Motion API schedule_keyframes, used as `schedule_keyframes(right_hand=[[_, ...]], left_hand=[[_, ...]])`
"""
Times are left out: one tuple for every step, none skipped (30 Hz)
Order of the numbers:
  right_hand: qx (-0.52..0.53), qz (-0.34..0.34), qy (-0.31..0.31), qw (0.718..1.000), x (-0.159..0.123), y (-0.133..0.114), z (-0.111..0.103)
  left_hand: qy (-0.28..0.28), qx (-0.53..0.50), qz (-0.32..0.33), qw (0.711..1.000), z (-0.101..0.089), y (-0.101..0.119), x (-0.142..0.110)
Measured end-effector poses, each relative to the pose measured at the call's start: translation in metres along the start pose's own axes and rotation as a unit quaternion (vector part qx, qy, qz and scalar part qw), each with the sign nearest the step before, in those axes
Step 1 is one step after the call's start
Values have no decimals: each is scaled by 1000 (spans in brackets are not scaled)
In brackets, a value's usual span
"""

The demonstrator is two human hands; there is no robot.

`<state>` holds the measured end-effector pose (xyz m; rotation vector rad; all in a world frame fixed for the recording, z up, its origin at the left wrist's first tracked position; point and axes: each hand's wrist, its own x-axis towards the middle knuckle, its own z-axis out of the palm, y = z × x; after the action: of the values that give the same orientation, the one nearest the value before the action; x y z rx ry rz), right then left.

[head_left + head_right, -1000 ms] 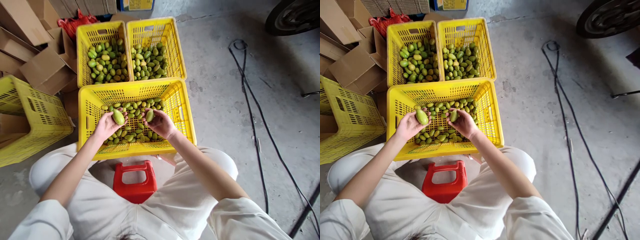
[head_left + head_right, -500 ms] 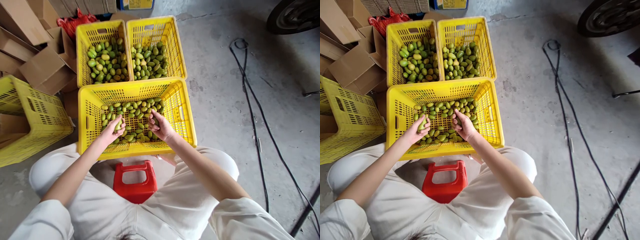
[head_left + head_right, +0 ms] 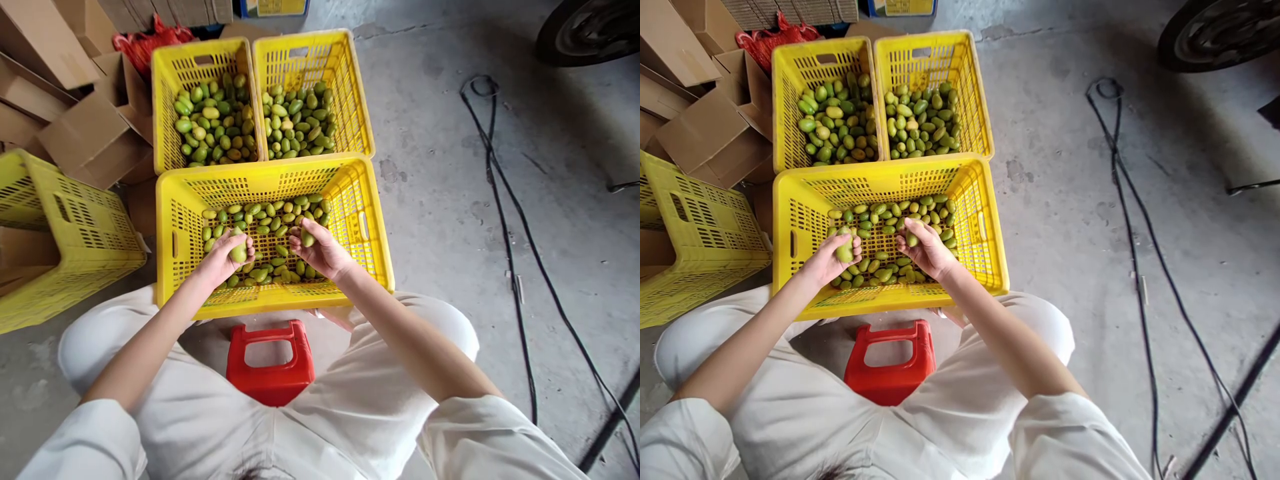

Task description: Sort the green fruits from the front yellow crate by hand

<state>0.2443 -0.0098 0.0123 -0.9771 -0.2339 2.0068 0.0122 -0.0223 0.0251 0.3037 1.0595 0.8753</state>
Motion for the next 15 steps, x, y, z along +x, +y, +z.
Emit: schedule_keyframes(right_hand=[[0,5,-8,1000,-1,0,0],[-4,9,-16,1000,-2,1,0],[-11,12,-23,1000,-2,1,0],[-21,15,-27,999,-2,2,0],[-34,21,-28,999,-3,3,-1],[-48,31,-26,998,-2,4,-2],[-62,44,-20,997,-2,5,-3],[-72,60,-11,996,-1,6,-5],[-79,76,1,994,0,7,-7],[-81,88,15,993,2,8,-8],[-76,94,30,992,3,9,-9],[-66,94,44,992,5,9,-9],[-49,91,56,993,6,8,-8],[-28,86,65,994,6,6,-6],[-4,81,72,994,6,4,-4]], left_hand=[[-12,7,0,1000,0,-1,0],[-27,14,-3,1000,0,-2,-1],[-41,21,-10,999,1,-3,-2],[-54,29,-20,998,3,-4,-2],[-63,35,-33,997,4,-5,-2],[-67,39,-47,996,6,-7,-3],[-66,38,-60,995,7,-8,-3],[-63,33,-73,995,8,-9,-2],[-57,26,-83,995,8,-9,-2],[-50,18,-91,994,8,-10,-2],[-42,9,-96,994,8,-9,-1],[-32,-3,-96,995,8,-9,0],[-20,-18,-93,995,8,-7,0],[-6,-36,-88,995,8,-6,0],[9,-52,-82,995,8,-5,0]])
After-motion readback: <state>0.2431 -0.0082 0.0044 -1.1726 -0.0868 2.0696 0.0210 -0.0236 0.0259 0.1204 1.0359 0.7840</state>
